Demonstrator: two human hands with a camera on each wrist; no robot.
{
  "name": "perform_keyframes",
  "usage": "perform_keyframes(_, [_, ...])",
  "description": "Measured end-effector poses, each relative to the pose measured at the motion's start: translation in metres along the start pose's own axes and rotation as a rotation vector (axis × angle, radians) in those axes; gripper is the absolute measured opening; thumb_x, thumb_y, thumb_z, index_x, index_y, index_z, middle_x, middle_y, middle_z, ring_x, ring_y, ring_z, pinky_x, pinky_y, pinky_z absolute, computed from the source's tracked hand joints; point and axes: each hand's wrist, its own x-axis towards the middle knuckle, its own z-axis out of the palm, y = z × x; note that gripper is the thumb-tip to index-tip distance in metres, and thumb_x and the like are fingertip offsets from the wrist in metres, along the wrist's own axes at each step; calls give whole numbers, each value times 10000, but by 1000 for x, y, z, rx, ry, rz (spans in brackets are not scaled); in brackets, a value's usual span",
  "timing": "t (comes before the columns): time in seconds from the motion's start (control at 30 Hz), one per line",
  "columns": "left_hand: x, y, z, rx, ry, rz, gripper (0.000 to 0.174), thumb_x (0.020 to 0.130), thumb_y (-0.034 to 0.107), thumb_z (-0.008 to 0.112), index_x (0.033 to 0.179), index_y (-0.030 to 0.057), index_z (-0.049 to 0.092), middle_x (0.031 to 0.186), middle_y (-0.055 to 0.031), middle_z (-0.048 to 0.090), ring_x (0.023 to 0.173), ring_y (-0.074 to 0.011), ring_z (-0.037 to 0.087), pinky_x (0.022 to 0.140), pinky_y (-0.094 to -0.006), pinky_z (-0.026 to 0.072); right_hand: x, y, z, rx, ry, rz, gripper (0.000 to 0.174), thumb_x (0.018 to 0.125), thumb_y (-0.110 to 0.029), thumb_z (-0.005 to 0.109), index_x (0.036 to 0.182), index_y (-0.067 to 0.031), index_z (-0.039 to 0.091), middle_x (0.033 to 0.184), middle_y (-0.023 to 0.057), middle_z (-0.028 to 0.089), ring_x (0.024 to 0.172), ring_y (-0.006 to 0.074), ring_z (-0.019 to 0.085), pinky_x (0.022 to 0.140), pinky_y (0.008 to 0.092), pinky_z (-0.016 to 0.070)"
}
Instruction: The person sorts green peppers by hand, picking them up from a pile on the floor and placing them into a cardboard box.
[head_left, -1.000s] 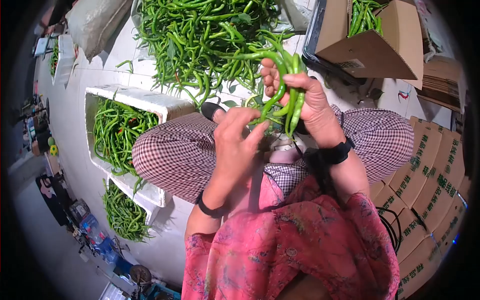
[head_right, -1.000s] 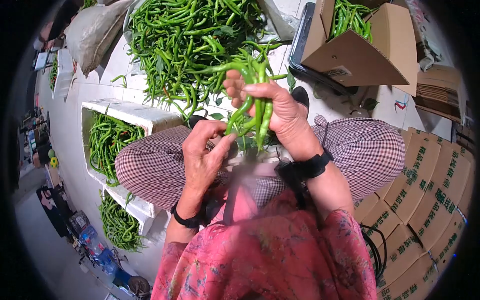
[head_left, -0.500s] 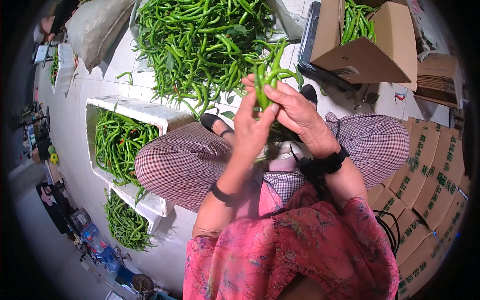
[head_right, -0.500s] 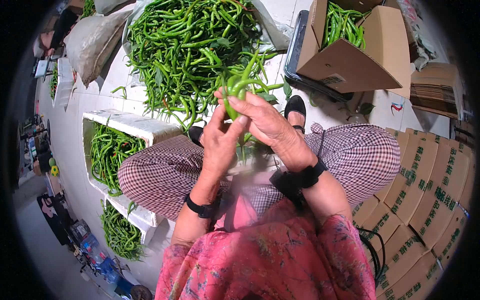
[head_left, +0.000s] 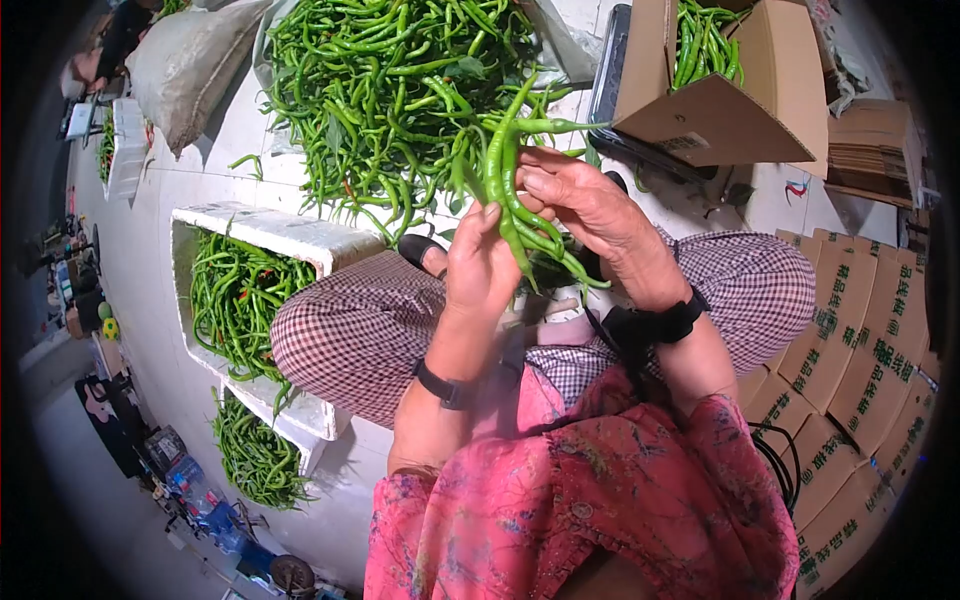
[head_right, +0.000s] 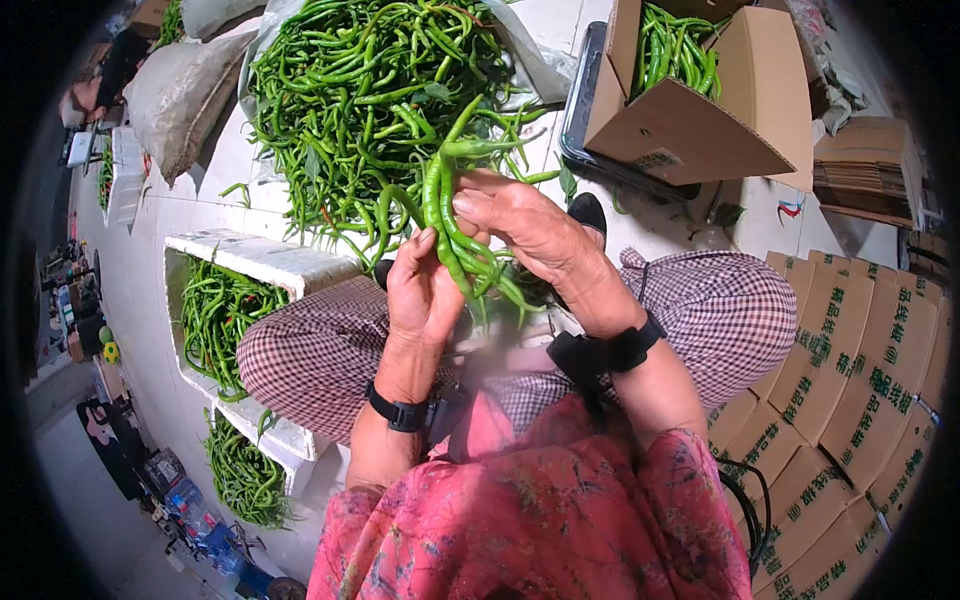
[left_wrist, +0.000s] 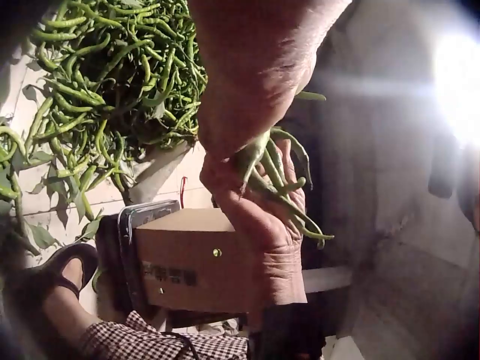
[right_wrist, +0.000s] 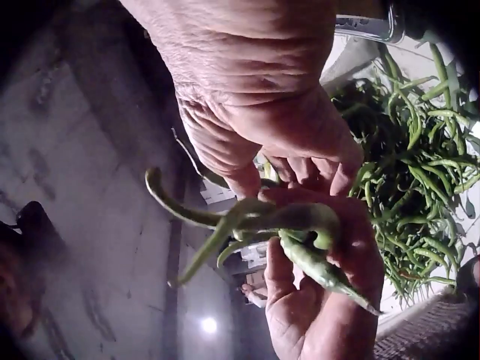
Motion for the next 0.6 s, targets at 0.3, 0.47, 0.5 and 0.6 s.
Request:
perform_keyframes(0.3, [0, -6, 6, 220, 13, -31, 508, 954, 209, 503, 1391, 7, 338, 1180, -182, 581, 1024, -275, 613, 840, -353, 518, 6, 1, -8, 228, 132, 61, 201, 908, -205, 626, 1009, -31, 629, 832, 55, 661, 700, 114, 618, 516, 214, 471])
perform_keyframes(0.47, [1, -6, -1, 220, 107, -10, 422, 958, 181, 524, 1336, 22, 423, 1172, -160, 597, 1031, -242, 612, 824, -341, 538, 9, 19, -18, 163, 251, -17, 161, 898, -216, 643, 926, -57, 641, 789, 30, 643, 657, 101, 569, 505, 246, 445])
perform_keyframes(0.5, [2, -7, -2, 224, 92, -3, 358, 971, 163, 498, 1294, 14, 460, 1149, -142, 603, 1021, -217, 609, 795, -321, 536, 9, 20, -18, 150, 270, -36, 157, 895, -197, 648, 934, -45, 653, 790, 27, 642, 657, 92, 566, 542, 233, 458])
perform_keyframes(0.6, [2, -8, -1, 351, 236, 56, 318, 975, 178, 498, 1246, 12, 493, 1088, -113, 612, 964, -182, 603, 765, -302, 528, 8, 19, -20, 97, 318, -21, 184, 904, -200, 635, 944, -21, 652, 812, 43, 640, 679, 100, 572, 588, 225, 470])
